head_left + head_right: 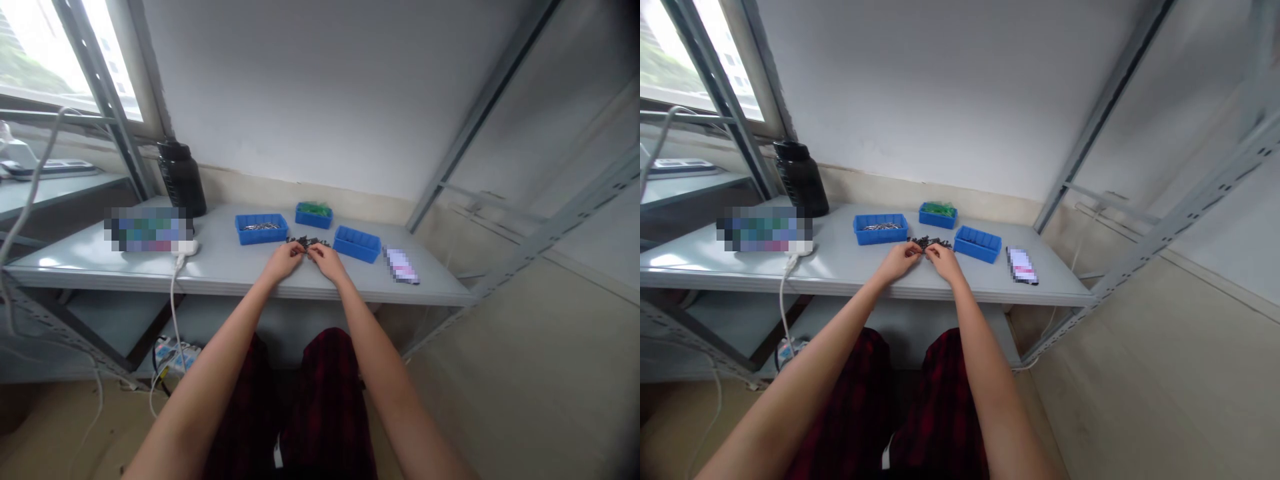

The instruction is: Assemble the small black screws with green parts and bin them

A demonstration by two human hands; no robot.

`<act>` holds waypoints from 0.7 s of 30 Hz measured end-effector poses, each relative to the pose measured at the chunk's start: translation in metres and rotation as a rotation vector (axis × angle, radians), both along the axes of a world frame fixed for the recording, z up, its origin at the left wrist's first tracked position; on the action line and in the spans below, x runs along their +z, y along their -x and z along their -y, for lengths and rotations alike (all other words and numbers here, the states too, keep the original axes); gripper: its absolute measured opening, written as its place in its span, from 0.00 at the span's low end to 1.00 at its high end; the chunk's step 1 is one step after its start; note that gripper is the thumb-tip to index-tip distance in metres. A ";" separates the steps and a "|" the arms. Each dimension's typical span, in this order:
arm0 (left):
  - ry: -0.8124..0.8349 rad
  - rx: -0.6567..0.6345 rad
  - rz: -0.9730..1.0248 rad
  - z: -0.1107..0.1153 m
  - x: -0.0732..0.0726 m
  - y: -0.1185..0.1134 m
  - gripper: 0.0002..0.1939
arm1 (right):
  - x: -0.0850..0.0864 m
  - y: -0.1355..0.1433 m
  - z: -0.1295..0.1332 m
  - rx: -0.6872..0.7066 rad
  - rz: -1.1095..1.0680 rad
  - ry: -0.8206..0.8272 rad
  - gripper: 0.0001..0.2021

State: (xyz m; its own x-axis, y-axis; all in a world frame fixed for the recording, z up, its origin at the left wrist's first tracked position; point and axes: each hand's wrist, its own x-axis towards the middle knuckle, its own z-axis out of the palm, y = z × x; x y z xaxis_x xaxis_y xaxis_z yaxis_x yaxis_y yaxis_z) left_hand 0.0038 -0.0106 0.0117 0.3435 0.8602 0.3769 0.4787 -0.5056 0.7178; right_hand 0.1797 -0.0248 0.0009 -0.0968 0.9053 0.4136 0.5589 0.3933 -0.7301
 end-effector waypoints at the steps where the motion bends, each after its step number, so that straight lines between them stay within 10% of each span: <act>1: -0.002 0.010 0.006 0.000 0.000 0.000 0.10 | 0.000 0.001 0.001 -0.005 0.007 -0.009 0.10; 13: -0.015 0.199 -0.068 -0.002 0.002 0.001 0.13 | 0.059 -0.076 -0.006 -0.534 0.296 -0.100 0.14; 21: -0.017 0.288 -0.244 0.002 0.004 -0.003 0.15 | 0.038 -0.050 0.000 -0.386 0.481 -0.116 0.14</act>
